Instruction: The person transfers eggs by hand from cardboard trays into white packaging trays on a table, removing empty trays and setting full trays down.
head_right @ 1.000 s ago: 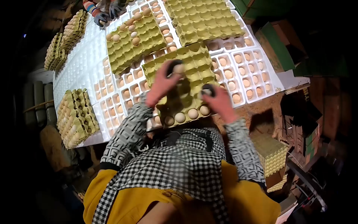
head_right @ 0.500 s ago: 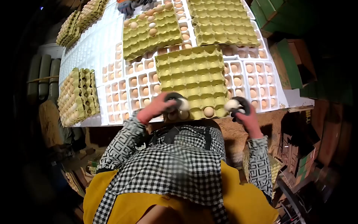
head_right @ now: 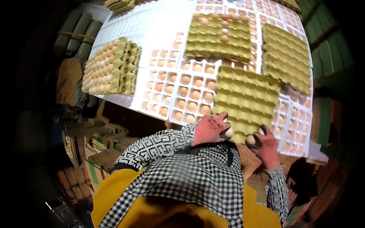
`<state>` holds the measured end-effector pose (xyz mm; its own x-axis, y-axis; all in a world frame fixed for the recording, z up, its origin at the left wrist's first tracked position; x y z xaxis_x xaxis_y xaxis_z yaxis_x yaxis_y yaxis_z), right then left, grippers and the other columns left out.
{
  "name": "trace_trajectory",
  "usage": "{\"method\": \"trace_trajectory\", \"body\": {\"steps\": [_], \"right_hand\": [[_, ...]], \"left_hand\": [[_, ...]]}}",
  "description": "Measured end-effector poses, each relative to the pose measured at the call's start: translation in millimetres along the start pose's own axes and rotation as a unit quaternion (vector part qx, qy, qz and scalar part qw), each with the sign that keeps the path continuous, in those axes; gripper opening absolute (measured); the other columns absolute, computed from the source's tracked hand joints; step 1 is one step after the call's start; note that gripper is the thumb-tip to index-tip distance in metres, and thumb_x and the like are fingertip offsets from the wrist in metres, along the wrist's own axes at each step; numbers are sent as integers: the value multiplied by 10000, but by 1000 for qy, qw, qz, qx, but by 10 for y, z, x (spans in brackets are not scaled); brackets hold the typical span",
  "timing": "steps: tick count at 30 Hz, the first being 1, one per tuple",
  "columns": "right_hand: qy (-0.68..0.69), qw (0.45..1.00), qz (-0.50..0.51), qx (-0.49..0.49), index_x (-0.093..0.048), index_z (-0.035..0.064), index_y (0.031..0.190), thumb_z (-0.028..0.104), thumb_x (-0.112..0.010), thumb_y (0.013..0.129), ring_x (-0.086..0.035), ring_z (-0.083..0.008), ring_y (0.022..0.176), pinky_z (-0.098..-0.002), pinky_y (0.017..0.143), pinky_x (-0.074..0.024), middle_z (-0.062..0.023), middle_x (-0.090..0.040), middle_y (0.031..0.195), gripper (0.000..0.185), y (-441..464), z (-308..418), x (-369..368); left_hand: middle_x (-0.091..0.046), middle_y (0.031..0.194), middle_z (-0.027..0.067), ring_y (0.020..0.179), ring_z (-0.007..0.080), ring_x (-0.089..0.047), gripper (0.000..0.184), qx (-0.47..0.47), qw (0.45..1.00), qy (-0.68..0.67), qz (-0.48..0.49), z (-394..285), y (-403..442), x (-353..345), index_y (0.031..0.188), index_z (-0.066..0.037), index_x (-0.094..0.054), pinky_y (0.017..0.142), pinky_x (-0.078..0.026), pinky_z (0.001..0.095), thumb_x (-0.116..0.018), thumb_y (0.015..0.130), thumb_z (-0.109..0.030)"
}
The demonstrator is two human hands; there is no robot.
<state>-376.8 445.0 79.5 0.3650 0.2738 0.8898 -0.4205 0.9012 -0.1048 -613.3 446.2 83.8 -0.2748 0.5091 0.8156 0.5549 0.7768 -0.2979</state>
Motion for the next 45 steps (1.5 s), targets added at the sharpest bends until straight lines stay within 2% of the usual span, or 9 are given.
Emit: {"method": "trace_trajectory", "body": {"steps": [8,18,20,22,24,26,28,33,45], "right_hand": [[513,833,-27,-206,-580,-50,1253,119,-704,824,-610,-175,1024,-295,901,-490,-102,-644,1142,478,924,619,-204],[600,790,-110,-54,-621,-17,1168,188,-709,882,-561,-55,756,-202,616,-485,-45,-655,1001,362,4308,2878,-729],[546,821,-162,-40,-631,7,1171,208,-735,843,-620,-141,823,-263,719,-515,-86,-677,1002,400,4776,3065,-830],[374,906,-194,-41,-623,56,1221,301,-742,799,-642,-275,978,-348,857,-511,-160,-650,1138,502,5241,2978,-1232],[146,979,-72,-123,-582,164,1303,432,-693,792,-585,-359,1144,-414,953,-479,-197,-481,1370,588,5419,2979,-1583],[25,997,-5,-74,-569,164,1319,423,-698,791,-574,-357,1167,-420,954,-481,-184,-493,1348,602,5410,3016,-1664],[61,989,-124,-44,-607,137,1241,333,-696,814,-590,-351,1111,-410,916,-492,-181,-539,1258,478,5467,3012,-1488],[14,959,-274,67,-599,96,1203,189,-651,834,-516,-359,1138,-493,985,-407,-162,-537,1247,384,5913,2672,-1400],[76,989,-118,55,-618,100,1234,211,-756,719,-551,-366,1176,-445,1013,-441,-158,-592,1258,545,3086,2042,-520]], "left_hand": [[-597,1196,141,1099,284,-602,533,263,801,-255,-474,2592,-1097,1028,1178,-24,-634,946,-489,370,-824,714,-205],[-560,1290,146,1153,303,-584,577,256,878,-195,-354,4443,-70,1784,1288,-135,-603,976,-484,382,-747,764,-330],[-608,1213,150,1174,268,-576,504,177,742,-453,-461,4624,-108,1727,1292,-36,-573,955,-488,352,-703,835,-203],[-600,1197,129,1026,215,-614,467,74,399,-760,-508,4712,-145,1727,1292,30,-545,839,-516,293,-693,867,-95],[-600,1149,116,969,182,-613,457,80,521,-596,-606,4747,-192,1966,1270,21,-560,813,-520,285,-711,850,-77],[-590,1140,97,1007,227,-600,372,126,475,-614,-618,4896,-51,2110,1200,-1,-592,853,-507,322,-695,851,-75],[-580,1205,137,1115,304,-552,377,205,659,-224,-688,4981,-59,2325,1195,-37,-605,948,-462,375,-695,832,-78],[-509,1399,71,1345,384,-386,431,381,775,37,-502,5397,301,1855,1265,-166,-593,1140,-212,564,-630,860,-308],[-481,1383,107,1324,346,-391,464,325,834,66,-440,5019,324,1975,1244,-187,-615,1134,-231,529,-705,803,-299]]}}
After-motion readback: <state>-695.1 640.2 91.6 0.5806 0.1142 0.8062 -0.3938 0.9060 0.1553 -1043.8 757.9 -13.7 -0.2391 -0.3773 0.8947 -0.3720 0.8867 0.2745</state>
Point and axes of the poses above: each hand's wrist, its own y-axis towards the middle knuckle, its own x-axis out of the back of the hand, z = x × y, the point moved 5 cm from there along y, towards the middle knuckle
